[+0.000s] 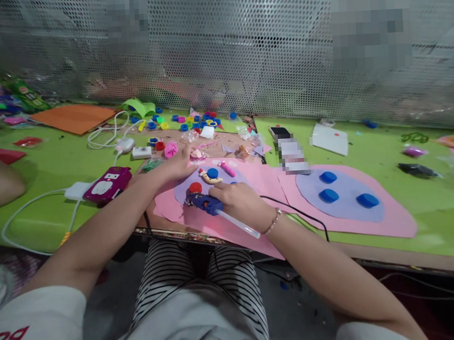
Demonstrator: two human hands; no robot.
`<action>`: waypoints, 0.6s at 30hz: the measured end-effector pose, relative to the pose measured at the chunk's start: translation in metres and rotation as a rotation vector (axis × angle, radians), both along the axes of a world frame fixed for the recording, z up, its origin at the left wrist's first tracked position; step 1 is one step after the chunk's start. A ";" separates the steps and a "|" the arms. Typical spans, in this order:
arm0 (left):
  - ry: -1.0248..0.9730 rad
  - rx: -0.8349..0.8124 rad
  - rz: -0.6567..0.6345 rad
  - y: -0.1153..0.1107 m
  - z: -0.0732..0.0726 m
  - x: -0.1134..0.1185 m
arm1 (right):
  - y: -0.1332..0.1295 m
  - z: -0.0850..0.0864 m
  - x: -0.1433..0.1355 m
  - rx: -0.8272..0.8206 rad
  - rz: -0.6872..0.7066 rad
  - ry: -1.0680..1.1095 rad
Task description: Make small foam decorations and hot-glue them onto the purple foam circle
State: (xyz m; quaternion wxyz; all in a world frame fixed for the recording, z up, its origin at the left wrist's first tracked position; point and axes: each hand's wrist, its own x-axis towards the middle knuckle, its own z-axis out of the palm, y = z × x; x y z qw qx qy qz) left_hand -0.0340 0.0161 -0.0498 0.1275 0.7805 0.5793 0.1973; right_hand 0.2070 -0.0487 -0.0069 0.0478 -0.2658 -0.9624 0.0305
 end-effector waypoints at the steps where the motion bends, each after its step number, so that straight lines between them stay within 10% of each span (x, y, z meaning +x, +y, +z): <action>1: 0.001 -0.004 0.005 0.000 0.000 0.000 | 0.000 0.000 0.000 -0.001 0.002 0.004; 18: 0.014 0.093 -0.077 0.004 -0.002 -0.001 | 0.001 -0.001 0.000 0.005 -0.003 -0.006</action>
